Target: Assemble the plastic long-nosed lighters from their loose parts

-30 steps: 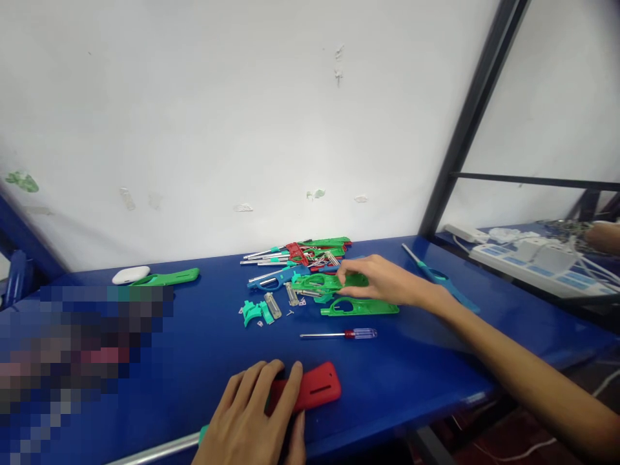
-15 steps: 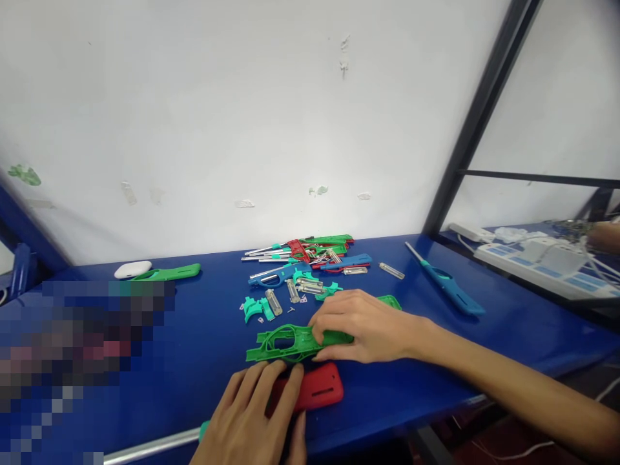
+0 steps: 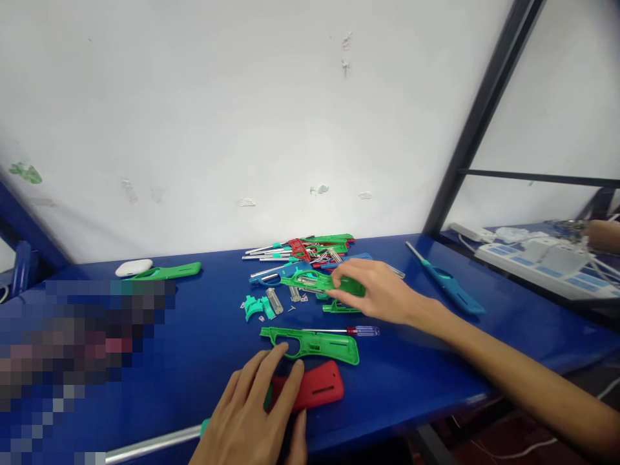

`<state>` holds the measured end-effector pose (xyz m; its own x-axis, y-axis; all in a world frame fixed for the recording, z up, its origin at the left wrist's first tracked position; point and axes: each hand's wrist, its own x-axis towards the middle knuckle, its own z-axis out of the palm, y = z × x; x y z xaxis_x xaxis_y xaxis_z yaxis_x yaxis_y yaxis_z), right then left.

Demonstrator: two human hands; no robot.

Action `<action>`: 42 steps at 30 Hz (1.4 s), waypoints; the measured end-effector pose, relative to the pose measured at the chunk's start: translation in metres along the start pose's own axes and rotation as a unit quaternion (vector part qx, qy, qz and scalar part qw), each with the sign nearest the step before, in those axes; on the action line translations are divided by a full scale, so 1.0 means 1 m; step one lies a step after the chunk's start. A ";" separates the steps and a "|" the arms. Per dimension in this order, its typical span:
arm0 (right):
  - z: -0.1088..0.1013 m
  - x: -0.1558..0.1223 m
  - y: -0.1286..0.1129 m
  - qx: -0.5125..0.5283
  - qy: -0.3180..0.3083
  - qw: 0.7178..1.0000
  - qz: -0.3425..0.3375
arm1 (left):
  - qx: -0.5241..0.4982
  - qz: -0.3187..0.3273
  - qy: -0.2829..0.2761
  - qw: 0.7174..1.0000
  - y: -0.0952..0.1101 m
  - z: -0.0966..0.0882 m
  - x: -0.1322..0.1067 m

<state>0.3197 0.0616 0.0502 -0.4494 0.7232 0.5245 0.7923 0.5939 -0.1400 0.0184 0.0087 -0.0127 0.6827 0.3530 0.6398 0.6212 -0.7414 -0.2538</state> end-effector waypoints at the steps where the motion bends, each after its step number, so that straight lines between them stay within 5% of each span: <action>1: 0.000 0.000 0.000 0.000 -0.006 1.000 -0.003 | 0.012 0.009 0.004 1.000 0.000 0.000 0.000; 16: 0.004 -0.001 -0.006 0.032 -0.115 0.990 -0.077 | -0.015 -0.004 0.009 1.000 -0.001 -0.002 0.001; 34: 0.006 -0.002 -0.009 0.053 -0.130 0.987 -0.081 | -0.031 -0.017 0.005 0.999 0.002 -0.005 0.003; 42: 0.006 -0.007 -0.032 0.095 -0.128 0.978 -0.137 | -0.079 -0.016 0.003 0.997 0.001 -0.009 0.005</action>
<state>0.2955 0.0395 0.0460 -0.7416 0.5786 0.3396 0.5485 0.8143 -0.1896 0.0191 0.0049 -0.0032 0.6603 0.3751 0.6507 0.5747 -0.8101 -0.1162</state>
